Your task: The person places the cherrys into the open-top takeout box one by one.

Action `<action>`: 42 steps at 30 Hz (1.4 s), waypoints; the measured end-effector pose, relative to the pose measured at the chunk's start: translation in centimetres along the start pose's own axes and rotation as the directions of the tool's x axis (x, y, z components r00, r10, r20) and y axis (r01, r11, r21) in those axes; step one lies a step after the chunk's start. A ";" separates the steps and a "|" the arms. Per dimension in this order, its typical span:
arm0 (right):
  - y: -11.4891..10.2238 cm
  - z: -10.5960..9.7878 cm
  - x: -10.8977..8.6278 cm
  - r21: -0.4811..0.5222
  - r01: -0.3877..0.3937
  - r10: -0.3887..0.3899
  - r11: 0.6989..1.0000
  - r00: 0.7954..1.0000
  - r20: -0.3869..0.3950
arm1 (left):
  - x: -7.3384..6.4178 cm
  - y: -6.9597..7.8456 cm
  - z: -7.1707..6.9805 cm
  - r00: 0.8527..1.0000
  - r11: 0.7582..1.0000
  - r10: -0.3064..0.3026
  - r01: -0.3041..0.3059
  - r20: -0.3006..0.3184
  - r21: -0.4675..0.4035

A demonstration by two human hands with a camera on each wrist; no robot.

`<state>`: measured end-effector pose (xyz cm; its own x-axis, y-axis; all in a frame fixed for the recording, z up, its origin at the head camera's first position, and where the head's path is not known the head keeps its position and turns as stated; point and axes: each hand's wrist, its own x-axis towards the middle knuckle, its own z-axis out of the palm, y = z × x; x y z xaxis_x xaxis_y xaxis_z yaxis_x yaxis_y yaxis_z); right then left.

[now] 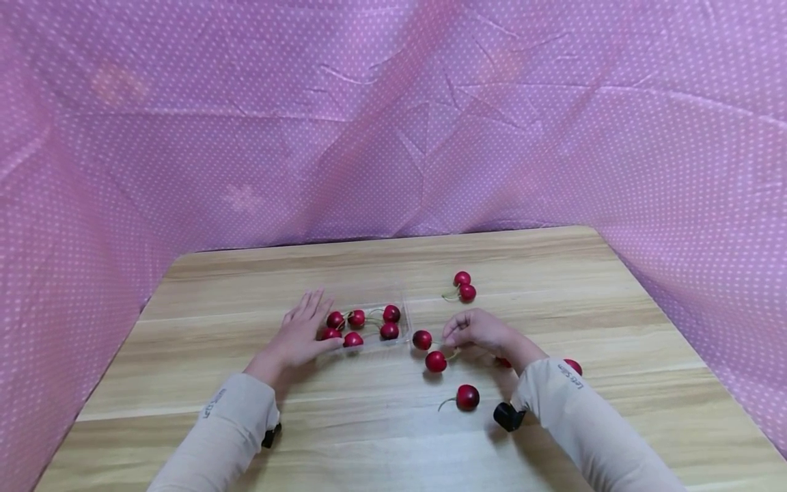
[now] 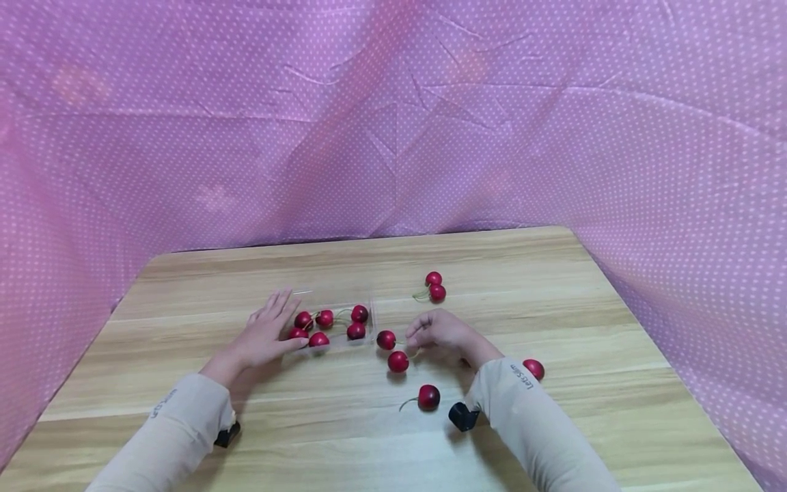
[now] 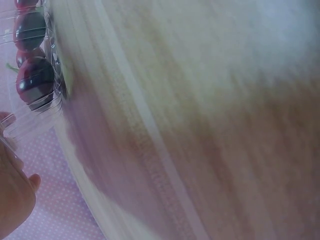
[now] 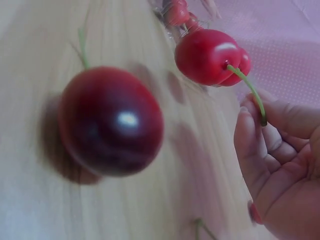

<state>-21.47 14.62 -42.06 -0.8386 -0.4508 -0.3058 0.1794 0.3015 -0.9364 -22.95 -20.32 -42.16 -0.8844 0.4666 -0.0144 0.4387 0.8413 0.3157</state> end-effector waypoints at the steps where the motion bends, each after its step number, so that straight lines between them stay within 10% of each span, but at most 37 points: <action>1: -0.1 0.0 0.0 0.003 0.002 -0.002 1.000 1.000 0.001 | 0.0 0.0 0.0 1.000 1.000 0.001 -0.001 -0.002 0.002; 24: -0.9 -0.2 -0.3 0.058 0.008 -0.012 0.998 0.997 0.070 | 0.0 0.0 0.0 1.000 1.000 0.000 0.000 -0.009 0.006; 42: -2.0 1.4 1.0 0.171 0.100 -0.097 0.980 0.995 -0.025 | 0.0 0.2 -0.2 1.000 1.000 -0.002 0.002 0.003 0.005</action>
<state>-21.93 12.34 -40.72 -0.8646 -0.4568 -0.2092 0.1802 0.1067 -0.9778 -22.92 -20.17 -41.89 -0.8850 0.4653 -0.0177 0.4374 0.8437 0.3113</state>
